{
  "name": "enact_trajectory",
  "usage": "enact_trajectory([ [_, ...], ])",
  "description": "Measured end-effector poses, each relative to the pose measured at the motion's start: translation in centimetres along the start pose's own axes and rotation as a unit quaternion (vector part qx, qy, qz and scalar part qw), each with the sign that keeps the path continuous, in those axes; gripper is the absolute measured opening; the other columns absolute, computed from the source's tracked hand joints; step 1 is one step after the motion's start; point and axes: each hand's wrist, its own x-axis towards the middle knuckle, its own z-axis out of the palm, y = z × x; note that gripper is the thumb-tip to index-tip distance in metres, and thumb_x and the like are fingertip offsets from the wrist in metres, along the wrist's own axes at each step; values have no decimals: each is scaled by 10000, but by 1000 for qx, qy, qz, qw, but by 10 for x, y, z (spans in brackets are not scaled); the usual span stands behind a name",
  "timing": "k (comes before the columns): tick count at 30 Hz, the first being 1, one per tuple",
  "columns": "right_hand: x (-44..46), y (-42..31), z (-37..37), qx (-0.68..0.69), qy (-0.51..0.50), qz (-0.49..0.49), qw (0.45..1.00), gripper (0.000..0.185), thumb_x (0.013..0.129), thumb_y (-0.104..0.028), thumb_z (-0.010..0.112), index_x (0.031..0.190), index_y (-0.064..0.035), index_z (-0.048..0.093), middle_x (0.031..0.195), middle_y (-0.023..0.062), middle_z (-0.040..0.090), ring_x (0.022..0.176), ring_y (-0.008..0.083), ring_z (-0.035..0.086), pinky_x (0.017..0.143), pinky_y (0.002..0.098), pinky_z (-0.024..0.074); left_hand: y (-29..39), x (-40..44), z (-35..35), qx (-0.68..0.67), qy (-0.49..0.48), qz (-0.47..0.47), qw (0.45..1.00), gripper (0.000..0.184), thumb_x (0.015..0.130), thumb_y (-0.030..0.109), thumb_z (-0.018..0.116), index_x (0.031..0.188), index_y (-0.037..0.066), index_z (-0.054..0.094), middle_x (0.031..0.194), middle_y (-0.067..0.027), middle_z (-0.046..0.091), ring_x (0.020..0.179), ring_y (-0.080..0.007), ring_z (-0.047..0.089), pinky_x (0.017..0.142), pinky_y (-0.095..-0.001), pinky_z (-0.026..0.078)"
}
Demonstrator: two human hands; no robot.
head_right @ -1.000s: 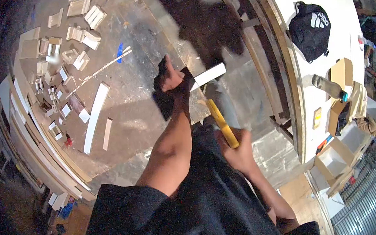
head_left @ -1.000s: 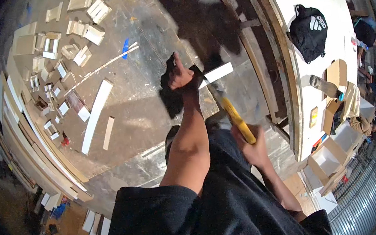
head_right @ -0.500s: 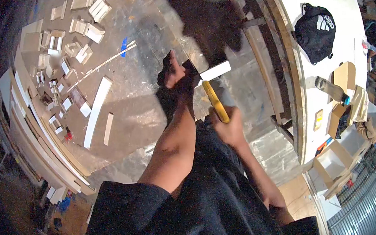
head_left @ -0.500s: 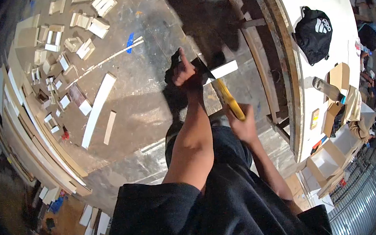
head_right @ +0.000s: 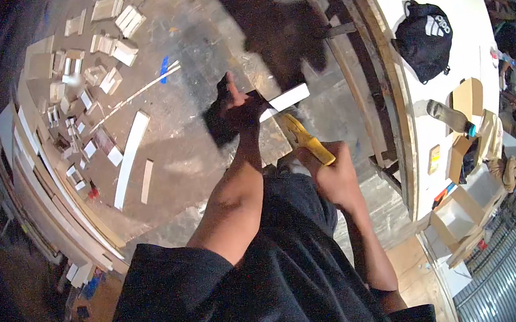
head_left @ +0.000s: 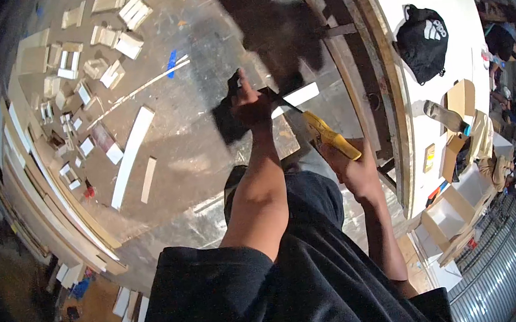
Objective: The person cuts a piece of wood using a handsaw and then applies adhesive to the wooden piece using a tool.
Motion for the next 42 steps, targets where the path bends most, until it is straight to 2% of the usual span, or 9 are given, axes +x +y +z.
enact_trajectory([
  [3,-8,19,2,19,38,-67,997,490,905,-337,792,1091,87,629,945,165,688,917,179,651,819,341,520,3,3,-6,26,84,66,994,870,728,122,707,1546,260,443,756,-60,672,656,-251,642,625,-395,515],
  [4,-10,12,-11,-4,-92,-93,991,411,931,-313,766,1074,57,655,806,66,641,807,149,620,746,335,509,3,4,-5,34,105,80,991,884,725,116,710,1552,262,435,747,-57,669,643,-242,637,628,-383,516],
  [6,-16,17,-6,29,-97,-152,983,394,970,-361,722,1054,21,676,742,-34,563,592,62,464,524,245,375,-2,-1,-11,-91,-43,-2,995,902,712,110,721,1554,261,431,755,-55,669,619,-250,628,650,-381,531],
  [22,-30,27,25,119,-47,-75,989,363,1028,-310,633,921,36,631,716,-29,527,641,45,441,532,253,335,-8,-1,-1,35,42,46,997,894,703,133,708,1548,252,444,803,-72,668,696,-281,633,621,-426,522],
  [25,-28,32,35,166,80,-146,972,327,1033,-265,613,923,43,637,699,-29,511,616,74,459,518,284,349,-8,-1,-1,54,45,48,996,878,715,130,708,1546,247,448,797,-70,669,679,-273,630,612,-423,522],
  [34,29,-4,55,5,-60,-119,991,336,1010,-245,603,935,79,646,757,115,636,686,149,536,622,350,452,-5,18,-3,84,91,76,989,830,754,120,705,1539,232,460,779,-65,670,630,-249,618,586,-416,520],
  [36,35,49,66,87,75,-135,984,352,1021,-274,605,951,69,647,734,74,613,672,114,524,583,320,434,-3,-4,-6,42,16,23,999,847,761,137,711,1553,252,433,745,-57,645,633,-252,621,594,-400,527],
  [37,22,31,42,80,-24,-89,993,374,1033,-292,592,988,75,648,737,45,611,687,106,533,598,314,451,-2,-11,-1,37,13,21,999,847,761,137,711,1553,252,433,745,-57,645,633,-252,621,594,-400,527],
  [42,-23,37,24,138,-23,-135,981,386,1038,-278,579,1005,101,645,694,36,577,687,118,539,631,321,467,-7,-5,-3,51,42,45,997,956,675,133,699,1571,259,391,685,-62,622,614,-240,631,600,-433,512],
])
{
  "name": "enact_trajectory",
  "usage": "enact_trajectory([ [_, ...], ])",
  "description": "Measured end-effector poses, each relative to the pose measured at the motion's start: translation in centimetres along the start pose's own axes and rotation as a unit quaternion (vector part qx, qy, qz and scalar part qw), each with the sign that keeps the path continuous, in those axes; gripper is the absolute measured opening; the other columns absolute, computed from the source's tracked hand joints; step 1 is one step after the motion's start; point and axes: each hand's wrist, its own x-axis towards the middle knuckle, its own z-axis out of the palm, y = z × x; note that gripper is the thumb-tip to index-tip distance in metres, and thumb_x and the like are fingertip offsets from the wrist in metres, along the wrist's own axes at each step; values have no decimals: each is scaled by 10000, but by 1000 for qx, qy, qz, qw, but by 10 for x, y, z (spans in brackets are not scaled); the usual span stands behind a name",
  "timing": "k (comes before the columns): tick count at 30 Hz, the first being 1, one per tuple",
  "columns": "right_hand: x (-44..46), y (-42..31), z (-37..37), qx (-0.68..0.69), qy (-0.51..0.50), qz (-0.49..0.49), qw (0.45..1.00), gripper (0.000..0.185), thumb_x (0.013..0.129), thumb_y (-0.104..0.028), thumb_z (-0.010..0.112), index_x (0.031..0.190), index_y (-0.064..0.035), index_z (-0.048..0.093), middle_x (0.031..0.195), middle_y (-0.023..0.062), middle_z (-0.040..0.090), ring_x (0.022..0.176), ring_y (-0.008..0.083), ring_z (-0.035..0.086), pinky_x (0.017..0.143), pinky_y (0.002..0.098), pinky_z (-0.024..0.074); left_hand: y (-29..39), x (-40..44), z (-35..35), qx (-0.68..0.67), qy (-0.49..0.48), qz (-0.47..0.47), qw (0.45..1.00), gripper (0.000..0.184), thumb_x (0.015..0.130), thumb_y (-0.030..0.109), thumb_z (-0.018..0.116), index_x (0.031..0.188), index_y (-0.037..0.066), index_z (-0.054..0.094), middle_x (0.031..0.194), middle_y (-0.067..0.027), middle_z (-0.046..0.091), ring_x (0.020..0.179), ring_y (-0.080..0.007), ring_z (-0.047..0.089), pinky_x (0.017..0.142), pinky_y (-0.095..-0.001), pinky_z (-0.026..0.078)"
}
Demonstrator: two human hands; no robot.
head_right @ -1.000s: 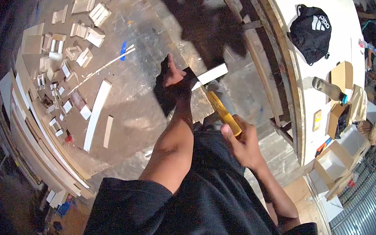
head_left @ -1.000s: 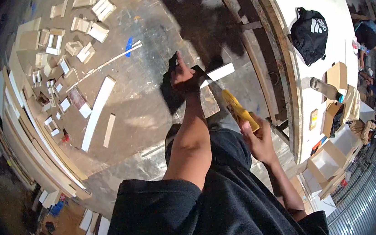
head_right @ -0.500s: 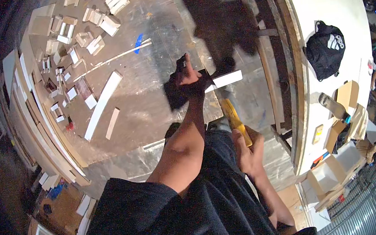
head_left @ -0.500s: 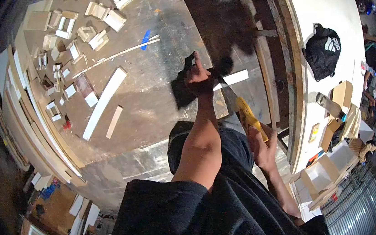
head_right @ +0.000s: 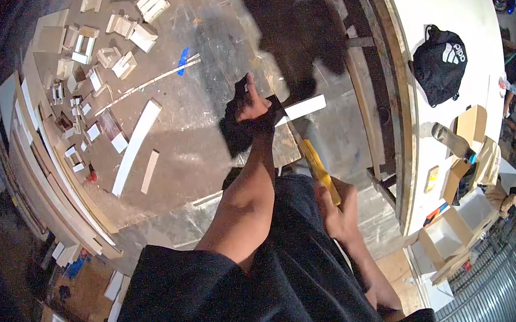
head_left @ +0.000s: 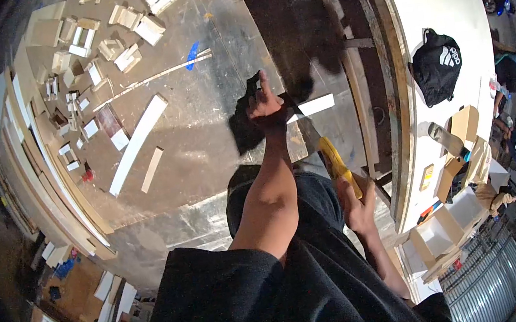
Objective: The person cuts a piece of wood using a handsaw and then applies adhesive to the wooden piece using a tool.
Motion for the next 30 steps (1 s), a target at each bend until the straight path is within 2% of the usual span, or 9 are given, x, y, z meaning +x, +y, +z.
enact_trajectory([
  [4,48,30,36,-151,128,-64,978,398,1021,-293,609,966,96,672,695,107,602,693,163,565,652,354,473,-1,-11,6,28,-25,-19,999,890,704,105,701,1543,251,443,675,-60,597,592,-259,611,562,-421,499],
  [6,51,3,31,-154,3,24,988,409,1026,-301,613,1007,105,650,774,126,644,709,172,583,678,350,492,-2,5,5,23,-28,-8,999,827,724,77,698,1508,257,504,662,-58,569,610,-274,605,543,-420,491],
  [8,28,10,13,-94,-5,2,996,397,1030,-279,610,1080,114,618,855,151,670,734,176,601,696,340,502,3,-1,5,79,5,-7,997,897,757,128,679,1588,264,368,637,-61,611,531,-231,593,548,-390,496],
  [12,11,32,5,-37,39,-21,998,425,1044,-308,590,1147,105,595,1012,154,667,845,174,613,725,336,494,-4,-4,24,-75,-32,-61,995,850,740,83,684,1540,257,454,731,-71,635,639,-268,621,586,-422,510],
  [14,48,44,8,-160,10,-19,987,452,1040,-336,595,1145,103,586,1070,171,646,877,164,591,738,330,486,4,9,12,-39,-20,-49,998,855,716,81,690,1527,245,476,770,-77,647,682,-285,635,615,-439,520],
  [19,31,-4,21,-98,-19,-29,995,417,1019,-307,614,897,90,649,693,62,596,667,157,547,624,342,462,9,7,-10,-26,2,-16,1000,845,726,115,688,1531,247,470,776,-69,660,691,-284,640,621,-437,522],
  [26,54,25,27,-61,16,17,998,426,1020,-306,621,1134,104,595,985,136,664,821,146,571,713,346,476,13,3,-14,41,-25,-28,998,836,734,130,682,1532,265,470,721,-50,647,653,-276,631,603,-428,515],
  [28,54,-6,32,-136,37,-35,989,399,1016,-295,626,1083,98,620,904,111,659,777,130,557,679,324,466,8,7,-12,47,-58,-32,997,852,731,105,683,1536,278,462,736,-51,649,663,-276,633,584,-419,510],
  [30,32,-3,13,-85,-28,91,992,371,1012,-278,627,1025,92,644,807,62,627,723,107,530,626,294,441,2,-3,-5,21,-73,-42,996,857,731,98,684,1537,279,458,743,-57,651,673,-281,635,578,-419,509],
])
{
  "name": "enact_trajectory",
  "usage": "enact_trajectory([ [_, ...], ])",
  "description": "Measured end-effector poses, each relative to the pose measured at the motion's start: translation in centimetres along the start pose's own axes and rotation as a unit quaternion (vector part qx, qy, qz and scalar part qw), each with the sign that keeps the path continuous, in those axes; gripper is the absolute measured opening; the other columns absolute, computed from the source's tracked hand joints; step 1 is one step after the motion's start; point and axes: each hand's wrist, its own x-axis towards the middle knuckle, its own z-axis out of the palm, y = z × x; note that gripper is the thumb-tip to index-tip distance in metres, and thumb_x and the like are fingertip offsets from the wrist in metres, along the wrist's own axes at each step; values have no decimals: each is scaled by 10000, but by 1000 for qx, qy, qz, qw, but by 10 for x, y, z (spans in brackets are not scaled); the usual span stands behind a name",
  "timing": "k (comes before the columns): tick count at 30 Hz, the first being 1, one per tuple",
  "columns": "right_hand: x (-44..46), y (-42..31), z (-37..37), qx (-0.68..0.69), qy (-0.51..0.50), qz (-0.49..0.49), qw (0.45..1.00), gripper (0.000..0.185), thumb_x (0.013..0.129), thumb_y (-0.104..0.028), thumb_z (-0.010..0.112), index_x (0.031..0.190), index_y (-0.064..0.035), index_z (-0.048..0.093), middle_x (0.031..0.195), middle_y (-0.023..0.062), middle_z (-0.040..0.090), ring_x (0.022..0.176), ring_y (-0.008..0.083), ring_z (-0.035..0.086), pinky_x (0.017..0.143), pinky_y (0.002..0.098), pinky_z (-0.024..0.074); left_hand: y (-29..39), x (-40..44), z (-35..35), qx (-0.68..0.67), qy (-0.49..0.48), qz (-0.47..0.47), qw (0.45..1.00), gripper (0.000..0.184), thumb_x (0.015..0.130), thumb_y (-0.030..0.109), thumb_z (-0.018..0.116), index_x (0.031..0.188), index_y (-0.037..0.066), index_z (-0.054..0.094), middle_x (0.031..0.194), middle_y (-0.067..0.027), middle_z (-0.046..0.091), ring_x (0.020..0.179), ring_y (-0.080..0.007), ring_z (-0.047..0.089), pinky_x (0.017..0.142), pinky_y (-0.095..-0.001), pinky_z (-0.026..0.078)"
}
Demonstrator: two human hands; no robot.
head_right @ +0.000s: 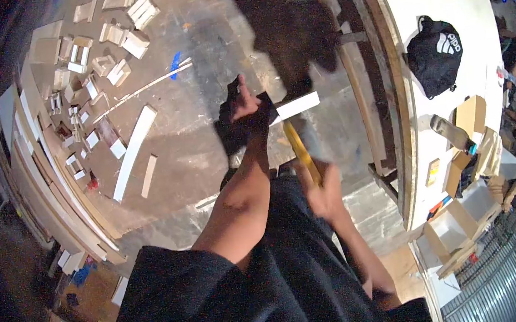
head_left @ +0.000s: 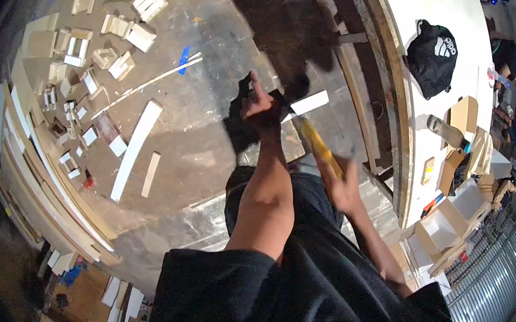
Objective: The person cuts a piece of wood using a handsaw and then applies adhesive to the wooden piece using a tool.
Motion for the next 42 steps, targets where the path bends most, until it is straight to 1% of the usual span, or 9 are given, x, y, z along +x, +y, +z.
enact_trajectory([
  [7,9,43,12,6,146,-121,982,397,1039,-295,577,965,89,648,760,107,620,750,160,567,671,351,468,4,5,1,-17,47,16,999,840,722,92,680,1522,254,485,694,-64,605,631,-287,607,564,-431,506],
  [16,-33,10,-11,41,29,-76,996,431,1021,-342,600,816,36,629,660,74,582,641,174,517,599,385,434,6,6,3,55,72,35,995,855,713,100,664,1534,230,465,714,-68,596,604,-292,588,560,-448,508],
  [18,12,20,15,-83,126,-185,971,345,1024,-292,627,1009,50,580,897,65,633,742,107,544,627,308,457,5,5,4,14,125,43,991,853,706,97,669,1523,243,475,718,-64,593,612,-294,592,550,-448,500],
  [22,-7,-10,-7,-74,-3,-83,994,351,1020,-294,644,1033,48,568,904,60,636,734,110,553,626,291,453,5,4,8,-47,30,12,998,854,699,98,677,1517,245,482,726,-64,603,629,-300,602,558,-452,501],
  [24,-45,-8,-17,68,31,-94,993,392,1012,-284,618,846,71,646,654,65,595,652,114,502,577,364,423,1,4,10,45,68,27,996,842,703,104,674,1512,243,487,732,-75,612,644,-303,612,574,-450,506],
  [30,5,-9,9,8,94,-98,991,362,997,-239,601,810,69,638,609,63,520,607,111,468,548,383,407,-2,-1,7,-49,65,25,996,842,710,88,668,1514,255,480,718,-81,605,634,-299,601,570,-439,496],
  [31,4,-6,3,-10,41,-99,994,351,1011,-279,618,1001,65,553,759,67,561,681,116,509,611,348,447,2,5,7,-15,47,14,999,841,710,83,663,1513,254,481,721,-82,607,638,-300,602,571,-437,496],
  [36,-55,3,-17,50,69,-76,993,394,1001,-281,625,888,94,656,613,68,519,615,128,490,586,350,441,4,5,2,65,44,7,997,835,716,85,656,1515,253,481,728,-79,610,650,-310,612,578,-444,500],
  [42,0,-1,2,-31,83,-86,992,487,1008,-355,641,1170,97,562,936,124,626,843,153,576,751,352,483,6,8,5,-62,63,16,996,877,694,80,665,1527,264,462,697,-65,576,611,-302,585,536,-444,476],
])
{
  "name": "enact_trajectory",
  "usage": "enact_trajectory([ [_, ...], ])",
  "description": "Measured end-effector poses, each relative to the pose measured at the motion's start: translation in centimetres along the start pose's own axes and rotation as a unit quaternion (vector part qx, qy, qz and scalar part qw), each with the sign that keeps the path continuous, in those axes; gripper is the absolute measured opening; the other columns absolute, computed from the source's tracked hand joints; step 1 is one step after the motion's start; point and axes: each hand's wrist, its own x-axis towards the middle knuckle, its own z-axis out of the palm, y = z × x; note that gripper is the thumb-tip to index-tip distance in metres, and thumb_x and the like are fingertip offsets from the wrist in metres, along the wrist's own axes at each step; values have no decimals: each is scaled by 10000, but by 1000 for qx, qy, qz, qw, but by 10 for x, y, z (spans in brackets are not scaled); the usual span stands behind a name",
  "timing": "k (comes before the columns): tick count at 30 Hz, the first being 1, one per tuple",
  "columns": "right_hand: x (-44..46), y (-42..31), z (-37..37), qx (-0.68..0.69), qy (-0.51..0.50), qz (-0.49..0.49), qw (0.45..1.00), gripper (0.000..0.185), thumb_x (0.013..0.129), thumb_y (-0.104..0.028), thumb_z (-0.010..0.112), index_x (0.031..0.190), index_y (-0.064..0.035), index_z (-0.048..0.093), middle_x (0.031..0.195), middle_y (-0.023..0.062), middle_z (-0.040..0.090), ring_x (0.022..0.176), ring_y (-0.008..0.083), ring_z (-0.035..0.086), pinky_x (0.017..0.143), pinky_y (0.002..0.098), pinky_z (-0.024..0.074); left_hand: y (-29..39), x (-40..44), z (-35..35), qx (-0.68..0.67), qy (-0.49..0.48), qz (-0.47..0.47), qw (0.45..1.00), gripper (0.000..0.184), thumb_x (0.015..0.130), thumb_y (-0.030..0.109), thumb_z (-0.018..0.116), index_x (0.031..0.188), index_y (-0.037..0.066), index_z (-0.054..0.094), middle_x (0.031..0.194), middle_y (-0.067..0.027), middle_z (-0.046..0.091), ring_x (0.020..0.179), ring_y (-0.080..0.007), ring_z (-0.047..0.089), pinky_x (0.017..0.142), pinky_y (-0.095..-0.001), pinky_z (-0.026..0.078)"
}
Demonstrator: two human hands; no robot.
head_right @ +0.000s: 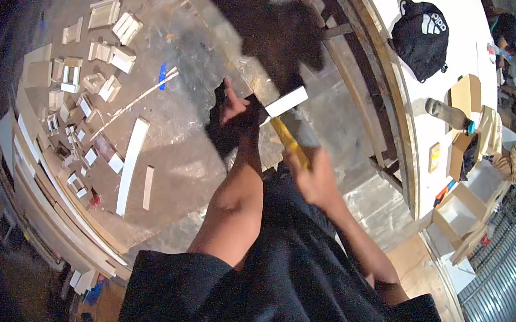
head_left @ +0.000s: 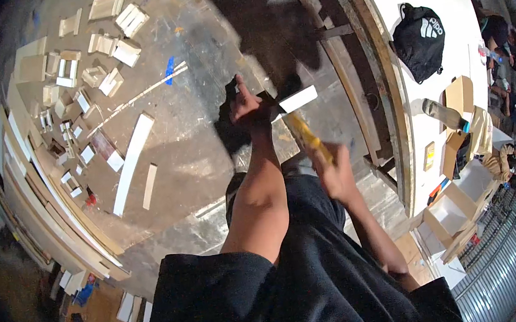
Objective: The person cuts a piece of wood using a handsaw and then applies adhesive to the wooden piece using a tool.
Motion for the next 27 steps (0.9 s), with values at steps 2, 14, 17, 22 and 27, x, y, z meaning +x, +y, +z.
enact_trajectory([
  [2,-39,3,-16,50,-46,92,993,474,1002,-346,651,1147,98,566,958,162,648,882,182,599,779,372,492,-1,-4,-2,83,10,22,996,885,691,97,676,1532,261,454,716,-65,585,631,-310,594,546,-461,484],
  [14,-49,23,-30,-25,27,5,999,315,996,-222,632,1127,62,601,754,82,597,711,191,582,658,361,487,-1,-5,2,110,46,16,993,787,702,115,671,1460,279,531,740,-70,606,675,-321,625,555,-486,486],
  [17,-60,-13,-32,-26,-12,-79,996,312,1003,-234,637,1023,76,645,686,71,578,699,171,547,664,366,473,-5,-6,8,98,-9,-10,995,816,701,125,682,1482,290,509,727,-69,595,675,-317,624,554,-476,486],
  [22,-43,-2,-11,37,1,29,999,366,1011,-266,632,999,99,633,774,118,619,753,158,550,687,363,469,-1,-5,-3,111,22,5,994,885,678,113,690,1517,297,474,716,-66,592,660,-304,617,558,-471,488],
  [27,-41,-1,-18,59,-67,67,994,410,1004,-320,636,941,84,619,793,128,636,783,151,556,679,389,457,-1,-4,0,123,-10,-1,992,900,667,134,696,1522,288,462,758,-61,621,673,-316,629,574,-470,502],
])
